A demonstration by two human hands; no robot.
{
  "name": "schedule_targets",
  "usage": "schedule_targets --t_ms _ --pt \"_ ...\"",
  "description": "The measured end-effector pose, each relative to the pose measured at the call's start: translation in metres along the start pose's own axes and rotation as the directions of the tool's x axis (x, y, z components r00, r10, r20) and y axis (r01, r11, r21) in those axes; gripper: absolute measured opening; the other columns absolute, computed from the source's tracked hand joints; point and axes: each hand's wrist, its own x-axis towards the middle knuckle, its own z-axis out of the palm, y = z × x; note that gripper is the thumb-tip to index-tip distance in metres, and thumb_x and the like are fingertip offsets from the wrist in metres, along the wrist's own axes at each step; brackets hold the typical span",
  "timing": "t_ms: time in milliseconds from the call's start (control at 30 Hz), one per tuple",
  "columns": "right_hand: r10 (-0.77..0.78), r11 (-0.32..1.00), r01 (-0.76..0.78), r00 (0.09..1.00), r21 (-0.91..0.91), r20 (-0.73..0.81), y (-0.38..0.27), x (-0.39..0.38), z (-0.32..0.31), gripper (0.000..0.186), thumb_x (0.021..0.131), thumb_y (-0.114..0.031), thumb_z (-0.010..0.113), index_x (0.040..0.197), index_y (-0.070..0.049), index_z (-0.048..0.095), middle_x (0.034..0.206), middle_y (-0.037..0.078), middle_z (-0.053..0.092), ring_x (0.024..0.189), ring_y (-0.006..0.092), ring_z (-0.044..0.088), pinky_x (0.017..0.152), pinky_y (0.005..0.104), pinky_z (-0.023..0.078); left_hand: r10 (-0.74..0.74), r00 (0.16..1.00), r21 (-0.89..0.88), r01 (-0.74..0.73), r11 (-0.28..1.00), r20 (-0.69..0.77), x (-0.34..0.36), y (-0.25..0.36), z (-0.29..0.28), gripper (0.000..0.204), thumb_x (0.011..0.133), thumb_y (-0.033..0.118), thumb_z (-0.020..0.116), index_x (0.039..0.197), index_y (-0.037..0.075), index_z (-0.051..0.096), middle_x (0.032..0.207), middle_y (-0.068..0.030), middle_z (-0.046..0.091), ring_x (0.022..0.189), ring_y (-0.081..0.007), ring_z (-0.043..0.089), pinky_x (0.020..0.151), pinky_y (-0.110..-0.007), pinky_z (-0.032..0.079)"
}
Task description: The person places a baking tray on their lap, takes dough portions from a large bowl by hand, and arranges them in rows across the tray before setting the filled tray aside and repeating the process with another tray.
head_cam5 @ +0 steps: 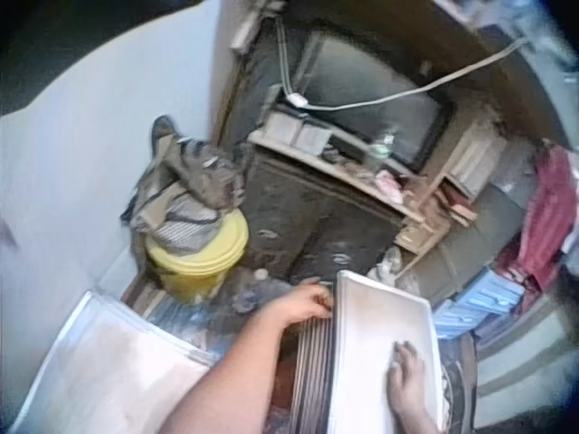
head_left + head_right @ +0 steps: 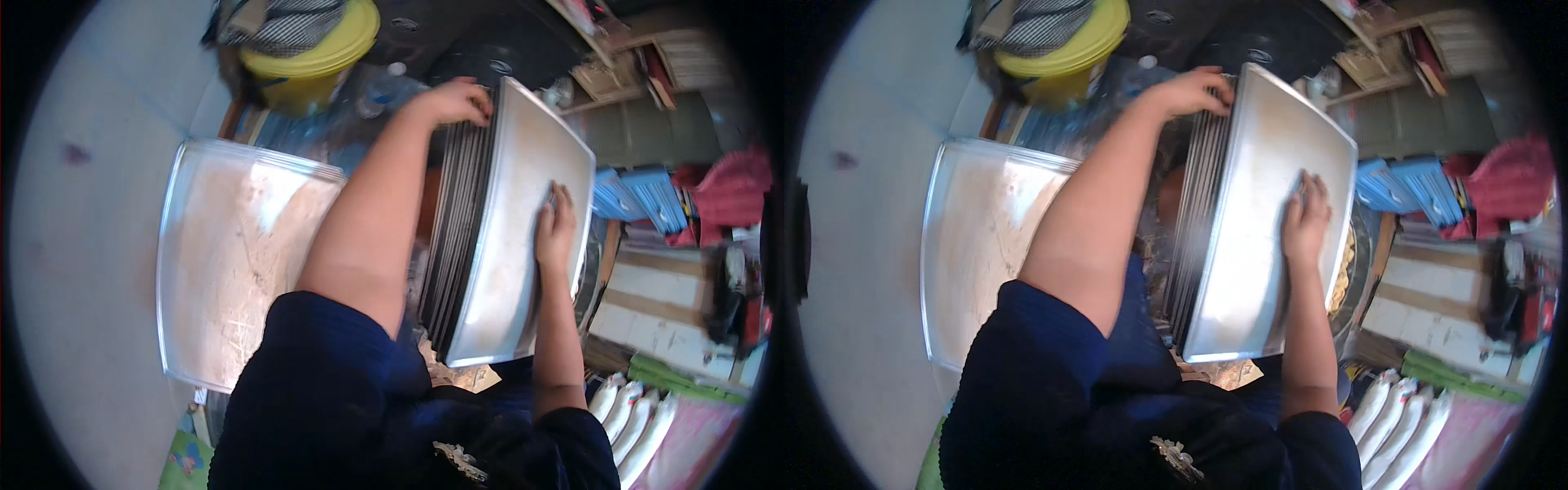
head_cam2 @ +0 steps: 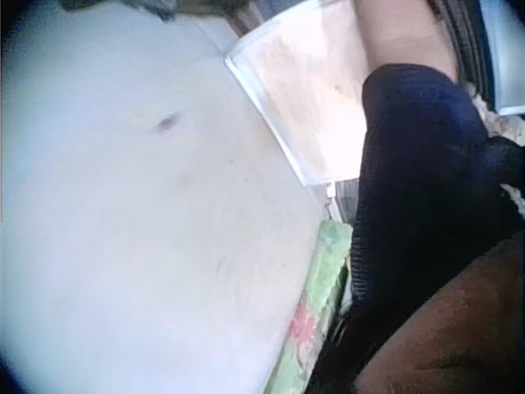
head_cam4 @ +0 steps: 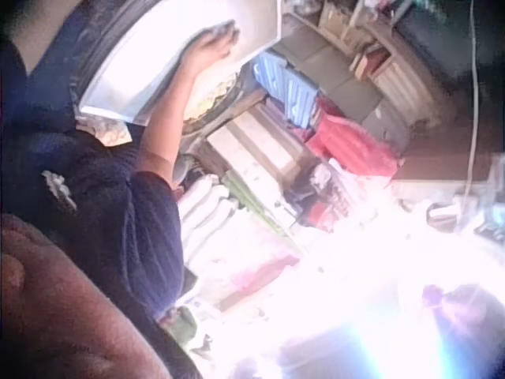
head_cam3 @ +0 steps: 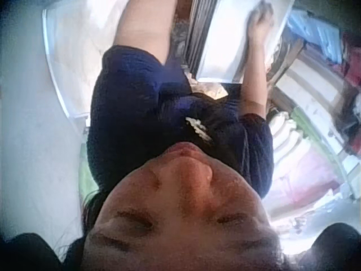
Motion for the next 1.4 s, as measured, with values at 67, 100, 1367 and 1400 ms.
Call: schedule_targets --t_ms 67,100,1367,1400 --pt "0.008 1.000 -0.008 1.000 0.019 -0.011 -0.008 -0.002 0.008 0.042 0.088 -0.016 0.051 0.129 -0.010 0.052 0.133 0.021 0.048 0.128 0.0337 0.041 0.106 0.0496 0.026 -0.066 0.995 0.104 0.057 0.993 0.078 -0.003 0.002 -0.024 0.026 0.070 0.015 0.070 0.095 0.006 0.069 0.109 -0.0100 0.065 0.116 -0.0245 0.052 0.099 -0.035 0.038" --pt "0.052 0.998 -0.052 0.998 0.026 -0.021 -0.008 -0.003 0.006 0.042 0.089 -0.017 0.050 0.130 -0.011 0.053 0.134 0.020 0.047 0.130 0.0329 0.039 0.106 0.0556 0.023 -0.123 0.991 0.099 0.118 0.988 0.050 -0.001 0.013 -0.031 0.024 0.071 0.012 0.068 0.093 0.003 0.069 0.104 -0.0093 0.067 0.098 -0.0195 0.060 0.089 -0.030 0.045" --pt "0.666 0.582 -0.804 0.557 0.122 0.495 0.415 -0.160 0.060 0.108 0.062 -0.059 0.075 0.149 -0.028 0.019 0.156 0.016 0.005 0.142 0.0423 -0.003 0.103 0.0726 0.008 -0.832 0.545 0.694 0.640 0.330 -0.108 0.145 -0.080 0.547 0.142 0.044 0.053 0.089 0.150 0.011 0.007 0.149 -0.0297 -0.017 0.141 -0.0450 0.000 0.111 -0.046 0.026" --pt "0.556 0.682 -0.726 0.591 0.085 0.585 0.403 -0.153 0.063 0.110 0.061 -0.061 0.074 0.150 -0.028 0.019 0.156 0.016 0.004 0.142 0.0419 -0.006 0.103 0.0733 0.004 -0.814 0.579 0.609 0.662 0.437 -0.046 0.142 -0.097 0.531 0.145 0.042 0.055 0.089 0.150 0.010 0.005 0.149 -0.0312 -0.016 0.141 -0.0444 -0.002 0.112 -0.046 0.024"
